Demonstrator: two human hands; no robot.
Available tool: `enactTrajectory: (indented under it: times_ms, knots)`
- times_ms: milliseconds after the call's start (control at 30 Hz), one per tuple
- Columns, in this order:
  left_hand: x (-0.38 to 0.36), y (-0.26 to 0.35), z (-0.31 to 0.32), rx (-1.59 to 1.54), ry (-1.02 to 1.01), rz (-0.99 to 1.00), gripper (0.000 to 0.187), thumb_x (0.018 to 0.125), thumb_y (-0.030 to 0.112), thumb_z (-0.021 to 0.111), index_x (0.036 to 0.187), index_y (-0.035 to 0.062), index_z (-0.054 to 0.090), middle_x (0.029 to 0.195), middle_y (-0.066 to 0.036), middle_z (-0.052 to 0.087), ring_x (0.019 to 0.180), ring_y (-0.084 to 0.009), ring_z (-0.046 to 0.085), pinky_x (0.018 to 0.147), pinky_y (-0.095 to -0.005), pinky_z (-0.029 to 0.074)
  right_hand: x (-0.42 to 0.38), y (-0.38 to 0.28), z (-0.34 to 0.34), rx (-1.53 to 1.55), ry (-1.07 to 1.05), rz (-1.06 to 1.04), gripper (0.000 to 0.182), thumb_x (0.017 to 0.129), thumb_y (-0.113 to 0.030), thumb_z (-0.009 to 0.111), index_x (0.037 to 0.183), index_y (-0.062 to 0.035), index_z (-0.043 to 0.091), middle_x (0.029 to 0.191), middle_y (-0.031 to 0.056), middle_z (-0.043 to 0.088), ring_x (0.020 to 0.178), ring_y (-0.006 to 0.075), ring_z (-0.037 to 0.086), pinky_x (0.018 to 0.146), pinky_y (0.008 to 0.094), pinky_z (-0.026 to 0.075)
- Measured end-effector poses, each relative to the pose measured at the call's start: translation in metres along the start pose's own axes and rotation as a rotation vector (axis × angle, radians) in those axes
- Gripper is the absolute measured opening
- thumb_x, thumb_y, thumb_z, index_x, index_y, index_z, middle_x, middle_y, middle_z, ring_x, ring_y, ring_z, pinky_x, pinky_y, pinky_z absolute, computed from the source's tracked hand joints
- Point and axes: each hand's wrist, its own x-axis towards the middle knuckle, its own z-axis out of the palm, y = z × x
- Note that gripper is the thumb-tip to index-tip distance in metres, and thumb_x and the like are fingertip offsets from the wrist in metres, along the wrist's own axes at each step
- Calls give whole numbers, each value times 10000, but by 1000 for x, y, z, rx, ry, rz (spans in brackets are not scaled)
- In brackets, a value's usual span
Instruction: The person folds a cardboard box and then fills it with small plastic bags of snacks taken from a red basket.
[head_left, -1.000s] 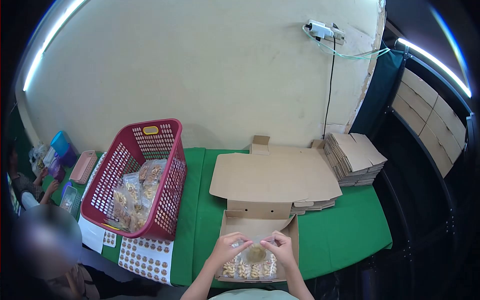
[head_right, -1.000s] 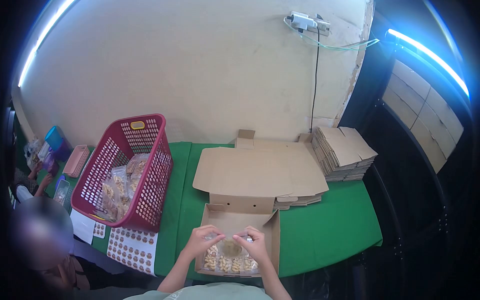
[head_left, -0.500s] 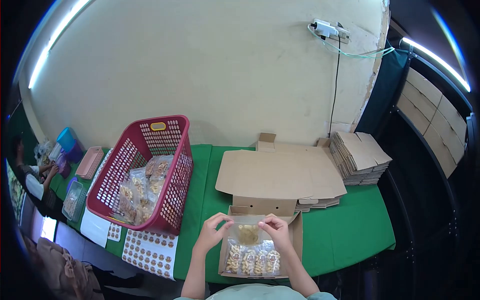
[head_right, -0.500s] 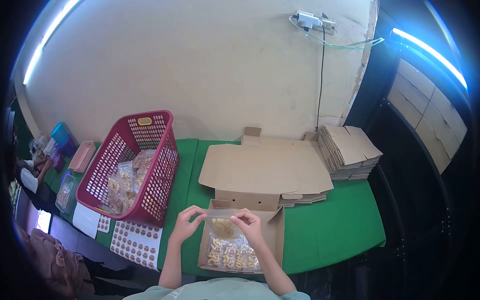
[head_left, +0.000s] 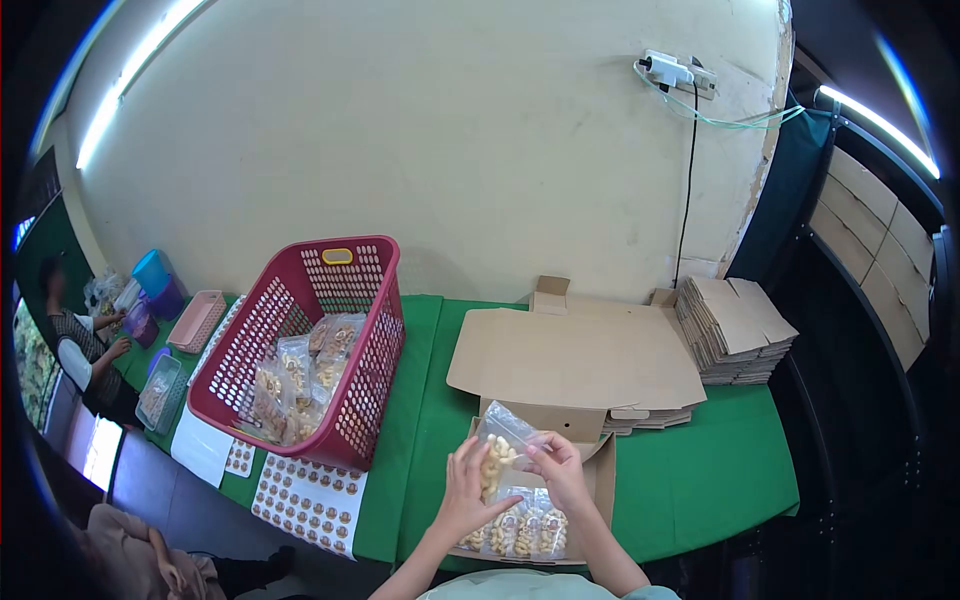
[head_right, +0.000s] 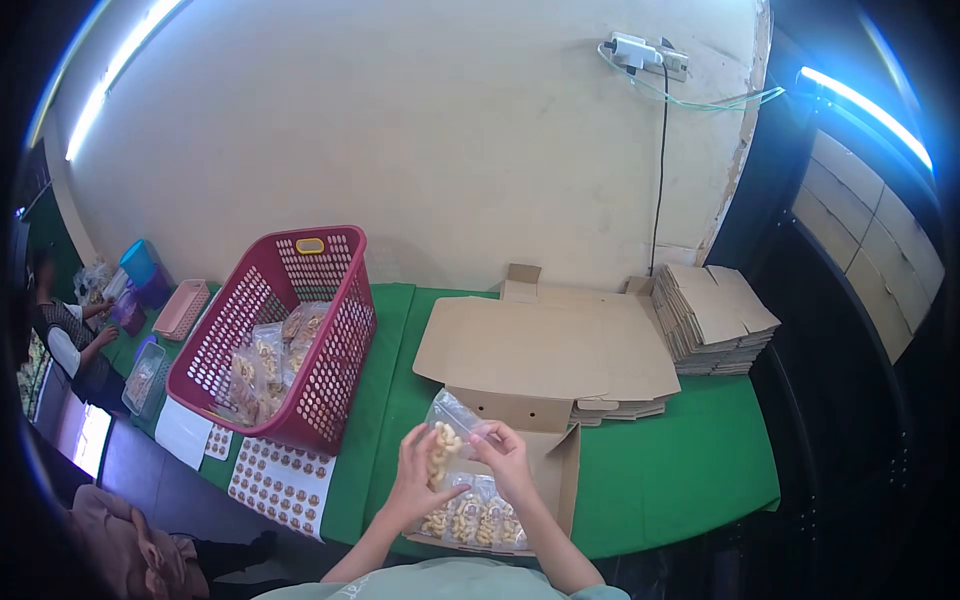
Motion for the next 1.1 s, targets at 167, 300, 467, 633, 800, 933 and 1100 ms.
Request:
enactTrajectory:
  times_ms: [167, 300, 467, 633, 800, 933, 1100]
  knots:
    - [-7, -16, 9, -440, -66, -256, 633, 814, 192, 574, 1329, 52, 235, 1301, -131, 341, 1162, -213, 381, 965, -373, 311, -4, -4, 3, 31, -90, 11, 192, 819, -60, 580, 997, -27, 519, 1033, 64, 528, 965, 144, 531, 742, 320, 510]
    - [-9, -25, 19, -1085, 45, -512, 503, 895, 156, 435, 1342, 47, 231, 1265, -70, 406, 1121, -129, 411, 932, -270, 342, -9, 17, -12, -287, -85, 125, 234, 821, -137, 606, 1002, -5, 537, 955, 69, 568, 880, 134, 561, 723, 282, 499]
    - [-2, -25, 25, -1223, -7, -666, 447, 918, 195, 374, 1313, 19, 261, 1196, -101, 453, 1065, -154, 475, 878, -287, 420, -26, 35, -27, -247, -317, 349, 215, 823, -220, 619, 870, -13, 584, 728, 29, 593, 678, 100, 564, 625, 234, 465]
    - [-5, -24, 32, -969, -164, -717, 322, 890, 305, 489, 1022, 16, 542, 908, -11, 582, 767, -67, 536, 651, -215, 447, -32, 26, -38, -315, -104, 178, 205, 826, -214, 615, 842, -12, 585, 699, 19, 583, 625, 78, 539, 589, 215, 449]
    - [-10, -26, 44, -914, -233, -661, 339, 890, 329, 497, 961, 13, 598, 820, 9, 596, 670, -44, 539, 572, -195, 462, -39, 18, -43, -362, -58, 257, 268, 844, -277, 584, 788, -16, 582, 654, 13, 563, 552, 54, 510, 514, 200, 416]
    - [-8, -15, 49, -957, -332, -778, 368, 890, 350, 489, 946, 3, 596, 774, -6, 595, 646, -60, 548, 597, -197, 476, -46, 24, -59, -384, 10, 370, 342, 862, -347, 540, 741, -29, 574, 597, 8, 533, 468, 52, 463, 455, 199, 378]
    - [-11, -25, 51, -844, -744, -882, 380, 867, 381, 519, 875, 9, 594, 730, -36, 605, 629, -77, 563, 619, -196, 473, -58, 52, -81, -219, 129, 464, 365, 867, -386, 518, 763, -39, 565, 607, 14, 524, 468, 66, 455, 455, 200, 374]
